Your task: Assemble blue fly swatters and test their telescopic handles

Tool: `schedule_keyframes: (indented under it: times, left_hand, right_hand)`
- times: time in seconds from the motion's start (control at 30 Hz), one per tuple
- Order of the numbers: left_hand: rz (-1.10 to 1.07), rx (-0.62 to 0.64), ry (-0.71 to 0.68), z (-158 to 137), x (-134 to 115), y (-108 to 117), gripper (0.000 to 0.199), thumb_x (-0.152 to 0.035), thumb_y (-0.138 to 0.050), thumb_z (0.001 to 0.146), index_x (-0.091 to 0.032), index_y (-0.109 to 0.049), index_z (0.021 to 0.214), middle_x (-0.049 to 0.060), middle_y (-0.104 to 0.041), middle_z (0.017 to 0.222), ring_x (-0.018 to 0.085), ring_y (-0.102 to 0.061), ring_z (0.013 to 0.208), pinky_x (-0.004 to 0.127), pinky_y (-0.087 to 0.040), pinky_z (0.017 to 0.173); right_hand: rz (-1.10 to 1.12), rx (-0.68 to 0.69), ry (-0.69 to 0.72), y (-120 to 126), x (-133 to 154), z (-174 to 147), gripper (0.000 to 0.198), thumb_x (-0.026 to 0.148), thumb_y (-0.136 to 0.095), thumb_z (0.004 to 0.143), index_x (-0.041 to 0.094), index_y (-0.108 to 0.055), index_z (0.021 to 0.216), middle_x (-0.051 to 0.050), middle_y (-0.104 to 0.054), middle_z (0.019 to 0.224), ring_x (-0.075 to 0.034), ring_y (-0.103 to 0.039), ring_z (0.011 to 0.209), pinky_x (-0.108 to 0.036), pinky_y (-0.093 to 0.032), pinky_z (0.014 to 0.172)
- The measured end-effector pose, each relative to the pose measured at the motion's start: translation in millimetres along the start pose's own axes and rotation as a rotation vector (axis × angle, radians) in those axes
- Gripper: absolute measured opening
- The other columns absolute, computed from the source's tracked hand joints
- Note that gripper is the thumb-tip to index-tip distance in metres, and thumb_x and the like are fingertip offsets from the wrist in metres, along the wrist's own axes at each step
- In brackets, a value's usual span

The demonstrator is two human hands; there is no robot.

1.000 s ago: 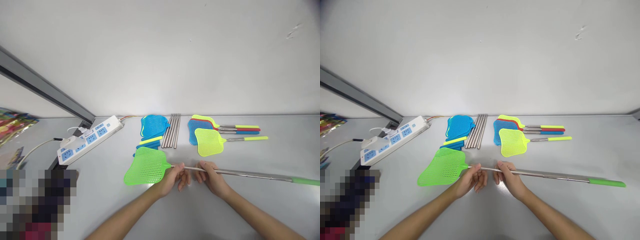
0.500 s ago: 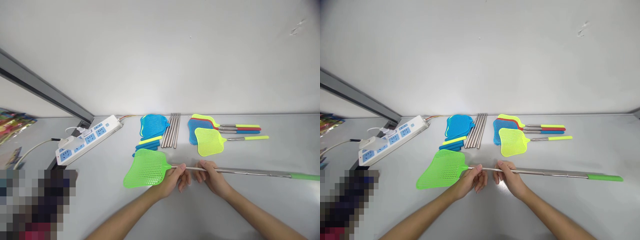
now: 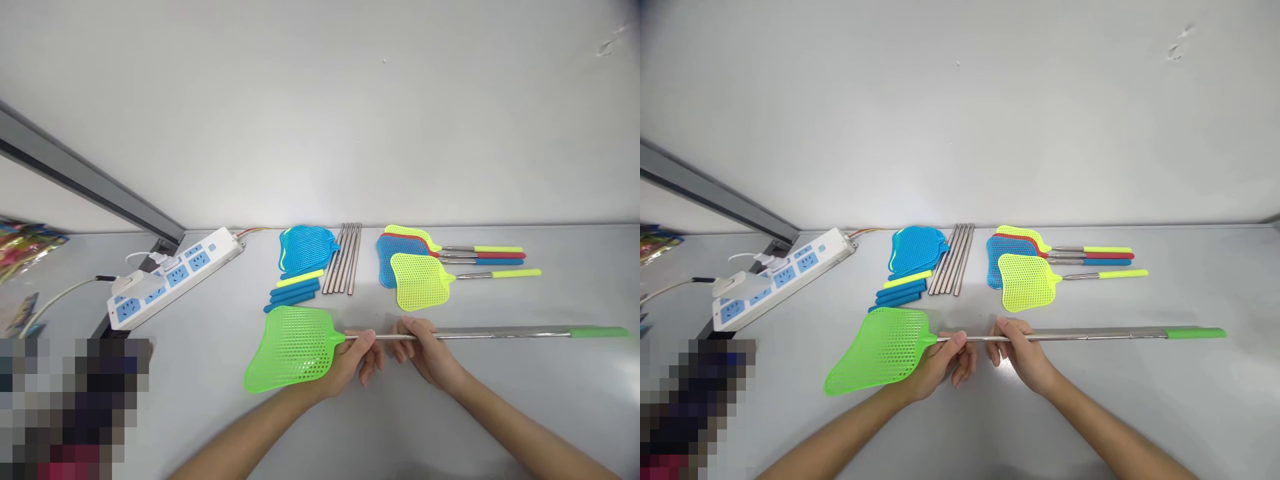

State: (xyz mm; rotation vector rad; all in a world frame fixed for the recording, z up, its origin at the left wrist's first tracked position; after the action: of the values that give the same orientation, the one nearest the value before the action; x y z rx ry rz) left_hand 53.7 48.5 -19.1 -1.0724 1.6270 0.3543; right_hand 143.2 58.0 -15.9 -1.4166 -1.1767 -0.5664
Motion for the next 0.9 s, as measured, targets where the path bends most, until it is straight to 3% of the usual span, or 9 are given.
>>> schedule_keyframes:
  times: [0.33,0.53,0.6,0.67,0.73,0.9]
  left_hand:
    - [0.076,-0.033,0.004,-4.6,-7.1,-2.2,0.051,-0.050,-0.029,0.082,-0.013,-0.053,0.057,-0.002,-0.039,0.038,0.008,-0.039,0.040,0.022,-0.035,0.049]
    - [0.150,-0.046,0.046,-6.1,-9.5,1.3,0.047,-0.045,-0.031,0.082,-0.013,-0.053,0.057,-0.003,-0.039,0.039,0.007,-0.038,0.040,0.021,-0.032,0.048]
    - [0.063,0.013,0.074,-2.9,-7.1,2.5,0.045,-0.044,-0.032,0.079,-0.013,-0.051,0.053,-0.003,-0.038,0.039,0.007,-0.036,0.038,0.021,-0.030,0.044]
    - [-0.104,0.181,0.124,-0.2,-3.8,-4.4,0.042,-0.043,-0.035,0.075,-0.013,-0.049,0.049,-0.003,-0.036,0.035,0.006,-0.031,0.032,0.021,-0.025,0.037]
    - [-0.208,0.267,0.210,0.4,0.7,-7.0,0.046,-0.043,-0.029,0.077,-0.014,-0.048,0.047,-0.005,-0.029,0.029,0.006,-0.024,0.027,0.021,-0.022,0.034]
    - [-0.074,0.224,0.232,-2.0,-1.7,-6.7,0.051,-0.041,-0.026,0.084,-0.012,-0.049,0.049,-0.005,-0.032,0.032,0.004,-0.026,0.030,0.019,-0.019,0.034]
  right_hand:
    - [0.082,0.016,-0.052,0.3,0.0,-0.9,0.046,0.029,-0.034,0.086,0.018,-0.040,0.042,-0.001,-0.046,0.042,-0.013,-0.042,0.047,-0.028,-0.031,0.051]
    - [0.000,0.026,-0.031,-0.4,0.3,-1.4,0.046,0.031,-0.030,0.087,0.019,-0.039,0.043,-0.001,-0.045,0.041,-0.013,-0.042,0.046,-0.028,-0.031,0.050]
    - [-0.118,0.095,-0.057,-6.3,-1.9,-4.6,0.047,0.034,-0.028,0.087,0.019,-0.039,0.044,-0.001,-0.045,0.042,-0.013,-0.042,0.046,-0.028,-0.032,0.051]
    - [-0.282,0.180,-0.100,-13.2,-5.6,-9.3,0.048,0.038,-0.026,0.088,0.018,-0.040,0.046,-0.001,-0.047,0.045,-0.012,-0.043,0.048,-0.027,-0.032,0.052]
    - [-0.407,0.209,-0.122,-15.4,-7.4,-12.8,0.048,0.039,-0.025,0.088,0.018,-0.041,0.047,-0.001,-0.049,0.048,-0.012,-0.044,0.050,-0.027,-0.033,0.054]
    - [-0.343,0.240,-0.116,-19.5,-7.5,-15.8,0.051,0.039,-0.019,0.088,0.019,-0.034,0.045,0.000,-0.044,0.043,-0.012,-0.044,0.047,-0.027,-0.036,0.055]
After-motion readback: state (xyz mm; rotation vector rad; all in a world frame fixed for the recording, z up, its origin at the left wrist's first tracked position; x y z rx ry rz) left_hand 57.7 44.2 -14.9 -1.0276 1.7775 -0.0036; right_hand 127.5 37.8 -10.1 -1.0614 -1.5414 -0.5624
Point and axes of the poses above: each hand's wrist, its own z-axis towards the middle knuckle, its own y-axis out of the back of the hand, x = y × z, the point moved 8 cm from there along z, towards the middle knuckle
